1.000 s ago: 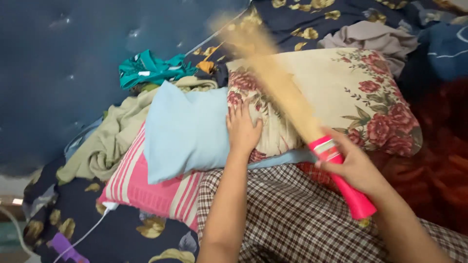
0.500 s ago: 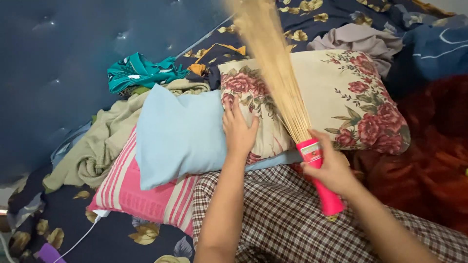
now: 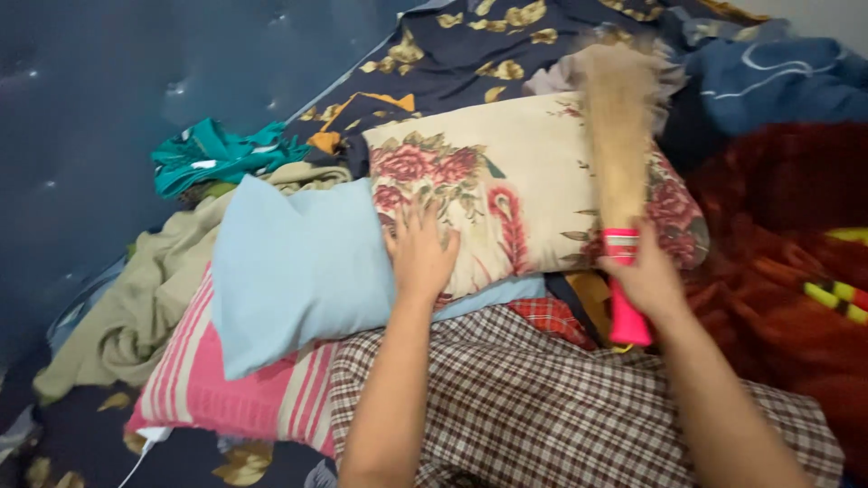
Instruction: Cleaning and dusting a decorative pillow on a bed using a small hand broom.
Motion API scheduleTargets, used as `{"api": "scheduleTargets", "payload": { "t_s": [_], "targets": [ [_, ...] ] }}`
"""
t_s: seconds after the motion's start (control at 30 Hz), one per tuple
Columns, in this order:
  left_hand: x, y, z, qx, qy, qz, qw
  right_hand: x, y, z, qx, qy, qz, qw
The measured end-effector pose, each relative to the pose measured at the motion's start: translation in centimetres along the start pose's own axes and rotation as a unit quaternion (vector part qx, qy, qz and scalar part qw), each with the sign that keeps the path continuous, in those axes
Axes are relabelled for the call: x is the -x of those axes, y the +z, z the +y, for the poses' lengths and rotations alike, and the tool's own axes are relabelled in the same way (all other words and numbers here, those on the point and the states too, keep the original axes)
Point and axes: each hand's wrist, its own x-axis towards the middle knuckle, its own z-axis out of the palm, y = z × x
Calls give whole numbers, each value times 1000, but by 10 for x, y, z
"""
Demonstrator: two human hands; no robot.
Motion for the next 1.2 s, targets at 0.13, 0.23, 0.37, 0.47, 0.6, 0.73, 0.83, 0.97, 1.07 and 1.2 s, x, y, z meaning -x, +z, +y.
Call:
{"api": "scheduleTargets", "payload": {
  "t_s": [0.13,0.23,0.37,0.47,0.6,0.73,0.83,0.97,1.07,1.2],
  "targets": [
    [0,1,1,-9,10,-7,1000,27,6,-25,-163,-158,-48,973],
    [0,2,0,-12,7,-6,1000,35,8,-39,-184,-240,-133,944],
    [-1,1,-2,-1,-2,-9,1000,6,10,-12,-261,-223,-177,922],
    [-1,0,-2,6,-5,-8,1000,-29,8,31,-250,-131,-103,954],
    [-2,-5,3,13,-18,-16,1000,-48,20,61,-136,-19,48,989],
    [-4,-4,2,11,-23,-19,999,-6,15,12,-215,-4,-3,977],
    [-3,0,0,0,-22,-13,1000,21,14,-19,-299,-97,-140,939],
    [-4,-1,-2,1,-23,-17,1000,8,5,-13,-313,-163,-207,912],
    [-3,0,-4,8,-23,-18,1000,-25,8,35,-290,-110,-129,942],
    [-4,-1,-1,15,-30,-20,999,-45,24,67,-201,-44,47,978]
  ]
}}
